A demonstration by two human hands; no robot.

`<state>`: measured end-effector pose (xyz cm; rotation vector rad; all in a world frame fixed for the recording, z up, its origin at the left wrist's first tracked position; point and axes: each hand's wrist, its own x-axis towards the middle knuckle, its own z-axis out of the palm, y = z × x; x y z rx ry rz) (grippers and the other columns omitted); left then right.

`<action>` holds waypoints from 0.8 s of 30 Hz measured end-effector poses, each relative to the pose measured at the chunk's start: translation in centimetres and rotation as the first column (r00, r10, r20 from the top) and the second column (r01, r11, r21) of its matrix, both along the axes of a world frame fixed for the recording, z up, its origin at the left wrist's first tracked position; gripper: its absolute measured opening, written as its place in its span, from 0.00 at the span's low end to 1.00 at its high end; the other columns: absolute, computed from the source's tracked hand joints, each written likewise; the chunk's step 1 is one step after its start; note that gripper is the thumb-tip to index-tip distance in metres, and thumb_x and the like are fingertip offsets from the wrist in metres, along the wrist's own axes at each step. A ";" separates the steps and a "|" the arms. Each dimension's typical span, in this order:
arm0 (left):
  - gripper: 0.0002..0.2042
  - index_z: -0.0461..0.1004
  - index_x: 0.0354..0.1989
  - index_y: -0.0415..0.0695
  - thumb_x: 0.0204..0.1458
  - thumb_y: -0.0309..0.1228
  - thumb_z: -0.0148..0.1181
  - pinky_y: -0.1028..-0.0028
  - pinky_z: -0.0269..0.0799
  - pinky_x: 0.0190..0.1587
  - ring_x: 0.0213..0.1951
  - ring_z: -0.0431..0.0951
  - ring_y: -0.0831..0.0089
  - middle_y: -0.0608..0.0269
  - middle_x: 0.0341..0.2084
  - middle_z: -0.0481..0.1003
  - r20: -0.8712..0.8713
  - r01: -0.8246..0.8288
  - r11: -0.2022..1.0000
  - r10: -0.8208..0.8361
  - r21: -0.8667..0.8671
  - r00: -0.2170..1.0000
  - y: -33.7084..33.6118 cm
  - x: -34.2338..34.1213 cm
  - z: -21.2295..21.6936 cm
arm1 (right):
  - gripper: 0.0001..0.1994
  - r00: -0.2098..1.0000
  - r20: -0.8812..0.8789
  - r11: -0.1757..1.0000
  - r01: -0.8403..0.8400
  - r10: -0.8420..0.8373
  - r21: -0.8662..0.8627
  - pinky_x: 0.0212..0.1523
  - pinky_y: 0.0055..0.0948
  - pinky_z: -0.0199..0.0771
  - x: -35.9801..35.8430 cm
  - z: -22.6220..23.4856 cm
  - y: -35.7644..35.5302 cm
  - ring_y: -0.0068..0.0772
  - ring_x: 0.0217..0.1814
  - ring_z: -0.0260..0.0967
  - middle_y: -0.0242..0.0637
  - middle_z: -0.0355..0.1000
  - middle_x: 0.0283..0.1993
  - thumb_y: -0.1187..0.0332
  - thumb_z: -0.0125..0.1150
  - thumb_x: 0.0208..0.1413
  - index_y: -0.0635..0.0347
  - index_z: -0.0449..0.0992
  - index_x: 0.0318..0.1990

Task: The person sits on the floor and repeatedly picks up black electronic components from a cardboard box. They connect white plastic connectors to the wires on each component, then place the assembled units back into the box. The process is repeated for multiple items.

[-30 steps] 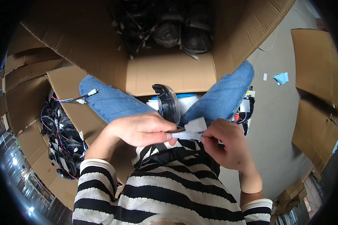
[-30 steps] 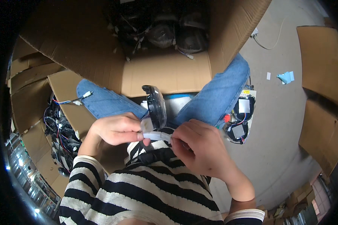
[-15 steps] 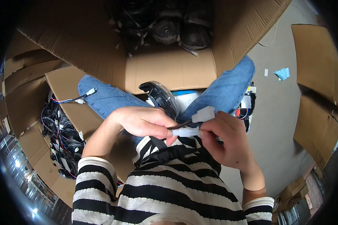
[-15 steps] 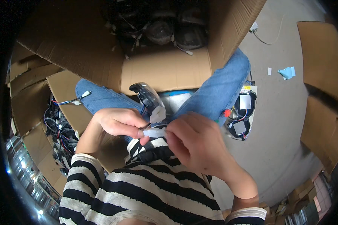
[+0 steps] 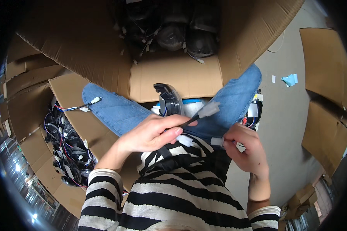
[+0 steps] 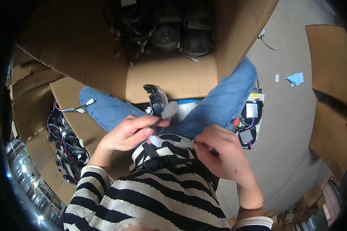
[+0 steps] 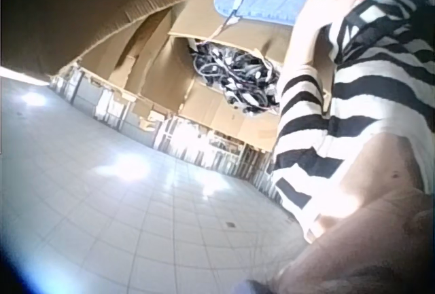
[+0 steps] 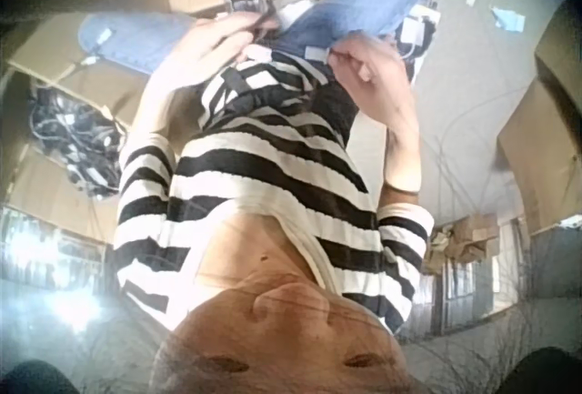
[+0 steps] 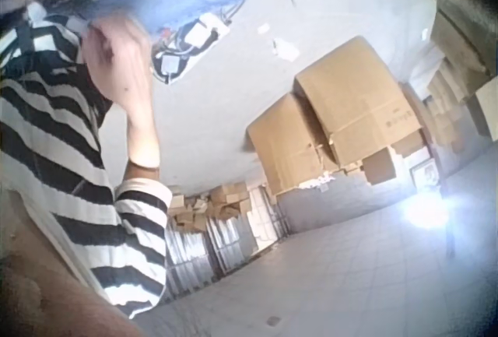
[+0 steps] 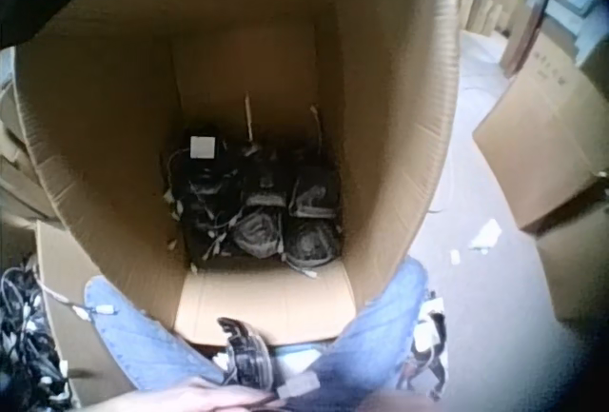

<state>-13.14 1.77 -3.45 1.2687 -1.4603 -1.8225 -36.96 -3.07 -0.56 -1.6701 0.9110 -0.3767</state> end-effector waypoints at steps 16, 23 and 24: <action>0.07 0.71 0.34 0.38 0.46 0.24 0.51 0.70 0.61 0.23 0.20 0.68 0.65 0.58 0.16 0.68 -0.021 0.082 0.939 -0.094 -0.333 0.995 0.6 0.9 -0.6 | 0.04 0.983 0.176 0.997 -0.060 0.051 0.048 0.21 0.27 0.60 0.5 2.0 -1.8 0.34 0.21 0.61 0.37 0.64 0.20 0.82 0.54 0.37 0.65 0.68 0.23; 0.07 0.71 0.34 0.38 0.46 0.25 0.50 0.70 0.59 0.22 0.19 0.65 0.66 0.59 0.15 0.67 0.026 0.114 0.941 -0.112 -0.317 0.993 0.8 1.1 -0.2 | 0.05 0.993 -0.071 0.990 -0.099 0.093 -0.100 0.22 0.30 0.62 -0.2 1.8 -0.9 0.37 0.23 0.62 0.37 0.64 0.21 0.79 0.57 0.35 0.63 0.68 0.23; 0.07 0.71 0.34 0.38 0.46 0.25 0.50 0.70 0.58 0.22 0.19 0.65 0.66 0.59 0.15 0.67 0.029 0.115 0.942 -0.111 -0.317 0.993 0.9 1.1 -0.1 | 0.05 0.990 -0.100 0.988 -0.105 0.095 -0.109 0.23 0.30 0.63 -0.1 1.8 -0.6 0.37 0.23 0.62 0.37 0.63 0.21 0.79 0.57 0.35 0.62 0.68 0.23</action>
